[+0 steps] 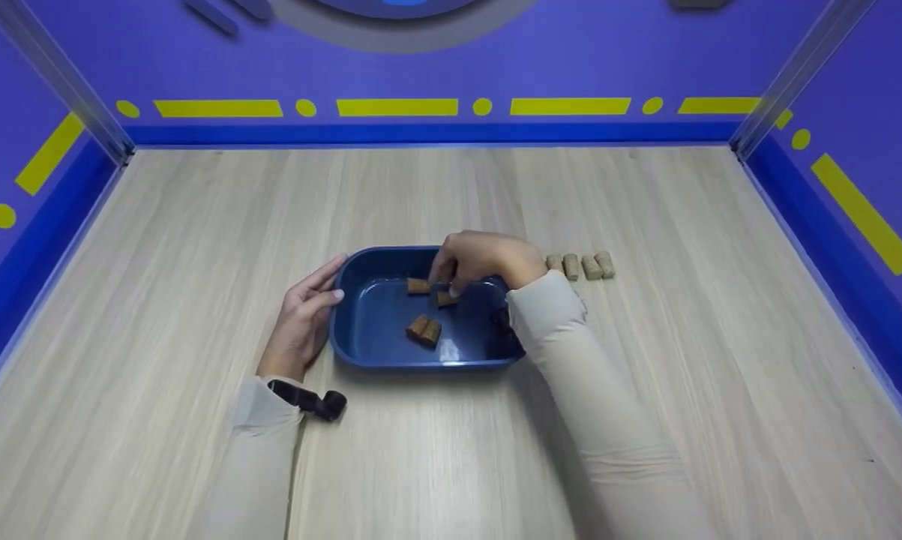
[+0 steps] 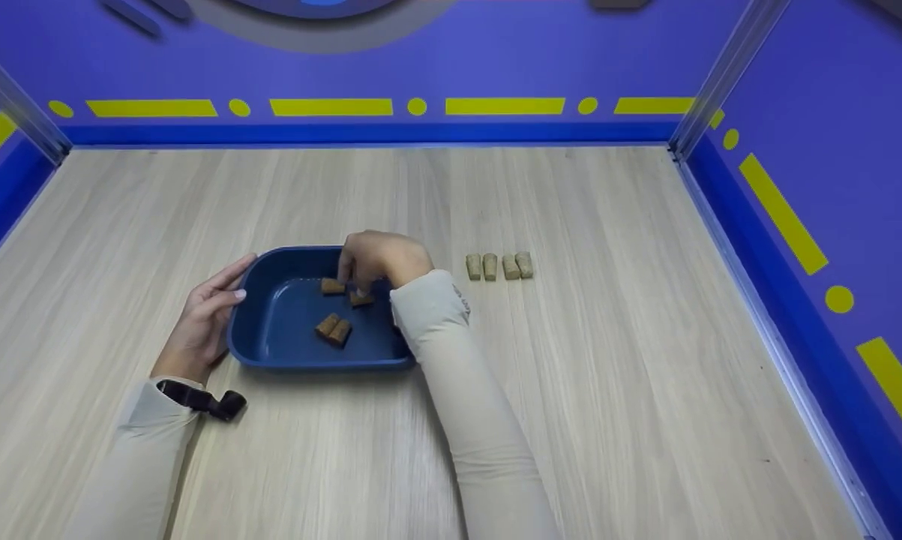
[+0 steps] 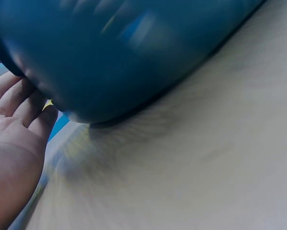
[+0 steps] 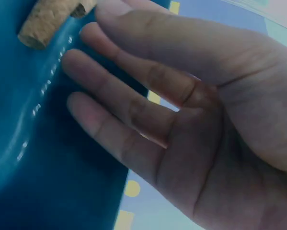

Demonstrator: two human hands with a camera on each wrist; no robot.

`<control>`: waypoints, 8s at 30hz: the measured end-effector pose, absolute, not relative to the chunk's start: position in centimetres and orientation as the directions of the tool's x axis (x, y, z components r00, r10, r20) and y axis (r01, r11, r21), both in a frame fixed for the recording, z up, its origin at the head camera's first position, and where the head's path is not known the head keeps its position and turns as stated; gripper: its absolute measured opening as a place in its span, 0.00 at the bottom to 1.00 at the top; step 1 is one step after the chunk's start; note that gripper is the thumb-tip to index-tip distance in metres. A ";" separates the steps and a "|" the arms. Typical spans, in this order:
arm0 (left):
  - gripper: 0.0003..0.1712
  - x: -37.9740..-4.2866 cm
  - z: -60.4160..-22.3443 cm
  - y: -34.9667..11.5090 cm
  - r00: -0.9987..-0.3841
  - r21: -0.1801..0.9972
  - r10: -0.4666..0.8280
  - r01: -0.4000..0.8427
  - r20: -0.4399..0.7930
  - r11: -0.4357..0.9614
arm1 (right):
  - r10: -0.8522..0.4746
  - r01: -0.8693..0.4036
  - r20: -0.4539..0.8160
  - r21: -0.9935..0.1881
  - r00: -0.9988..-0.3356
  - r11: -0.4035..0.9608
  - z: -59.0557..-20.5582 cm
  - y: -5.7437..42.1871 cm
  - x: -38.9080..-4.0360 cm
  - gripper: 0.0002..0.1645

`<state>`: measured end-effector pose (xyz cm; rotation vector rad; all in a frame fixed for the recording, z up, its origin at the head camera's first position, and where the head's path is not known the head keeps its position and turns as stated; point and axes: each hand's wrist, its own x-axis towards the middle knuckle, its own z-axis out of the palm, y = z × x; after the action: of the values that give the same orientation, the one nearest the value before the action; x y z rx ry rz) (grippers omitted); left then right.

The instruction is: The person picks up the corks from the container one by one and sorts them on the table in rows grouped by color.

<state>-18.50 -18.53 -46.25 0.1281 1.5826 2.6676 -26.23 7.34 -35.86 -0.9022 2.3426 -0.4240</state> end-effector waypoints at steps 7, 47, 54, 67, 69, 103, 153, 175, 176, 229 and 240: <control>0.34 -18.5 -46.3 -18.5 -0.995 0.879 0.081 0.008 0.053 -0.477 | -0.661 -0.483 -0.428 -0.457 -0.617 0.747 -36.6 6.8 -26.1 0.19; 0.34 -18.2 -46.5 -18.7 -0.996 0.876 0.086 -0.008 0.039 -0.483 | -0.709 -0.521 -0.309 -0.508 -0.634 0.686 -35.0 8.1 -25.2 0.19; 0.34 -18.2 -46.5 -18.8 -0.994 0.869 0.094 0.000 0.054 -0.494 | -0.679 -0.495 -0.295 -0.503 -0.672 0.708 -34.6 9.1 -25.1 0.19; 0.34 -18.5 -46.2 -18.7 -0.994 0.876 0.091 0.005 0.056 -0.482 | -0.663 -0.503 -0.440 -0.434 -0.607 0.748 -35.8 7.4 -25.0 0.25; 0.34 -18.5 -46.2 -18.7 -0.995 0.878 0.091 0.002 0.052 -0.479 | -0.647 -0.498 -0.458 -0.414 -0.609 0.762 -36.1 7.0 -24.9 0.25; 0.34 -18.4 -46.3 -18.7 -0.995 0.880 0.084 0.004 0.050 -0.475 | -0.710 -0.490 -0.238 -0.580 -0.662 0.651 -33.6 10.5 -24.7 0.24; 0.34 -18.5 -46.2 -18.6 -0.993 0.886 0.102 0.006 0.060 -0.463 | -0.524 -0.414 0.027 -0.647 -0.851 0.640 -41.1 24.1 -23.2 0.20; 0.34 -18.5 -46.1 -18.6 -0.996 0.886 0.086 -0.025 0.017 -0.462 | -0.521 -0.327 -0.151 -0.625 -0.840 0.708 -41.4 24.6 -23.1 0.23; 0.34 -18.5 -46.1 -18.6 -0.996 0.885 0.087 -0.023 0.019 -0.466 | -0.521 -0.325 -0.154 -0.626 -0.840 0.709 -41.3 24.7 -23.1 0.23; 0.34 -18.6 -46.3 -18.7 -0.994 0.871 0.093 0.004 0.057 -0.491 | -0.565 -0.439 -0.017 -0.610 -0.825 0.660 -34.5 20.5 -24.1 0.16; 0.35 -18.6 -46.2 -18.5 -0.996 0.883 0.087 -0.008 0.037 -0.470 | -0.652 -0.525 -0.071 -0.531 -0.755 0.666 -32.9 16.5 -24.9 0.17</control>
<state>-18.57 -18.55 -46.21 0.1179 1.5874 2.6439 -24.89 16.54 -32.94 -0.9464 2.6278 -0.7199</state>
